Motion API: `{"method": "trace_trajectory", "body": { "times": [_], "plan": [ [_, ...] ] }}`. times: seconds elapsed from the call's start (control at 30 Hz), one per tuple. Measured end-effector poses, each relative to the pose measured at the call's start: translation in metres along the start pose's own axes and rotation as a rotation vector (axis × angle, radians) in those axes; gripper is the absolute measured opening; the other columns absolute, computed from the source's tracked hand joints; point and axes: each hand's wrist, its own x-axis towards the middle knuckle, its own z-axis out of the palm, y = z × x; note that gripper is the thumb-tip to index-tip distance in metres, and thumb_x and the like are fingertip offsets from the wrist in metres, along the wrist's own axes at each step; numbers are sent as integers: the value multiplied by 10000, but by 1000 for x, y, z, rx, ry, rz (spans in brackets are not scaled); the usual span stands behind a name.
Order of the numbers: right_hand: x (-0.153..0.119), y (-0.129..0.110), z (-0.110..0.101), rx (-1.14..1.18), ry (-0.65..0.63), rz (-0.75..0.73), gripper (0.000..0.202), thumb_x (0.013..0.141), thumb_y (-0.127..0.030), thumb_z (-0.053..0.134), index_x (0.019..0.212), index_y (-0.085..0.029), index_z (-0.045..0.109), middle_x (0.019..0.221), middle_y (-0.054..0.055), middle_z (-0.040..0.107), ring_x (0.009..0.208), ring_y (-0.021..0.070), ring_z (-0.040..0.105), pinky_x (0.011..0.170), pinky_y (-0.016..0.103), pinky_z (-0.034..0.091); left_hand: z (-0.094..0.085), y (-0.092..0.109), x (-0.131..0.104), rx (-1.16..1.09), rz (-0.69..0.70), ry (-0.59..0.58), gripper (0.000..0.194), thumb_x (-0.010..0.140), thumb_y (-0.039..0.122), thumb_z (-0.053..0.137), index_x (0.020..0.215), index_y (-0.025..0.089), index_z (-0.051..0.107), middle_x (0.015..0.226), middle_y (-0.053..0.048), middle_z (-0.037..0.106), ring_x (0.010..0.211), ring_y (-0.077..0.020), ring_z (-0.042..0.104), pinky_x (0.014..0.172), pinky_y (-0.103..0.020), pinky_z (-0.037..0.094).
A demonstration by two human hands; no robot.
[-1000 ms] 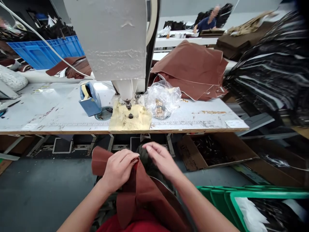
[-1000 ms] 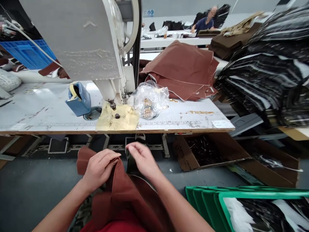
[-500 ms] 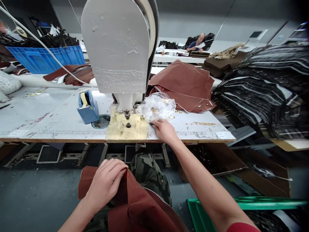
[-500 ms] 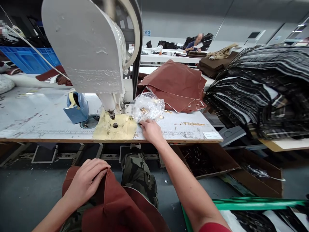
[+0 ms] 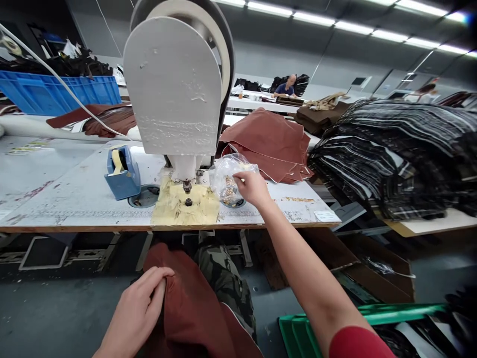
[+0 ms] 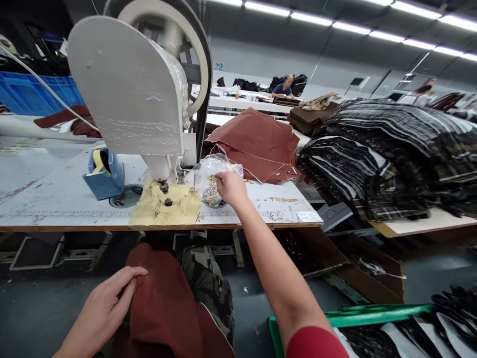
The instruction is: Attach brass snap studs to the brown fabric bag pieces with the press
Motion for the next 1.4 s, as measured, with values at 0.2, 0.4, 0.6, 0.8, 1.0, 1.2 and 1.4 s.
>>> {"method": "trace_trajectory", "body": {
  "times": [0.2, 0.4, 0.6, 0.8, 1.0, 1.2, 1.4],
  "plan": [
    [42, -9, 35, -102, -215, 75, 261, 688, -269, 750, 908, -130, 772, 933, 177, 749, 880, 295, 687, 724, 314, 481, -1, -4, 0, -567, -373, -82, 391, 887, 581, 575, 974, 211, 669, 936, -42, 695, 876, -207, 635, 725, -231, 501],
    [22, -5, 31, -54, -99, 102, 173, 813, -204, 598, 859, -145, 754, 884, 157, 746, 863, 279, 688, 713, 312, 457, 17, -8, -12, -999, -575, 162, 471, 674, 379, 876, 991, 226, 563, 860, 27, 646, 832, -133, 622, 727, -185, 502],
    [-16, -50, 24, 328, 152, 12, 290, 979, -327, 466, 1085, -195, 702, 1039, 98, 744, 924, 215, 686, 828, 321, 491, 27, 3, -13, -1334, -665, 48, 454, 742, 289, 839, 1123, 194, 612, 1073, -76, 707, 997, -211, 683, 850, -288, 550],
    [-28, -111, 55, 1388, -87, 187, 123, 793, -273, 710, 866, -175, 701, 755, 34, 719, 715, 191, 717, 586, 266, 553, 23, 15, -15, -1306, -577, -96, 309, 850, 366, 744, 1087, 174, 694, 1085, -98, 727, 935, -202, 680, 778, -272, 538],
    [-23, -125, 57, 1664, -132, 321, 187, 727, -152, 734, 905, -151, 675, 818, 42, 748, 744, 183, 754, 646, 257, 615, 25, 4, -23, -1310, -582, -82, 333, 849, 357, 751, 1113, 164, 686, 979, -66, 714, 678, -89, 565, 572, -205, 461],
    [-26, -128, 54, 1809, -117, 428, 222, 692, -98, 760, 903, -124, 696, 783, 48, 750, 775, 193, 765, 698, 254, 631, 30, 3, -18, -1367, -616, -47, 336, 781, 329, 812, 1060, 177, 705, 999, -53, 715, 705, -88, 587, 567, -184, 460],
    [-23, -134, 56, 1901, -111, 470, 235, 658, -36, 756, 873, -109, 697, 762, 53, 751, 722, 194, 759, 643, 242, 625, 20, 13, -13, -1406, -670, 24, 341, 721, 186, 843, 1034, 162, 711, 928, -28, 723, 596, -49, 574, 435, -129, 397]
  ]
}}
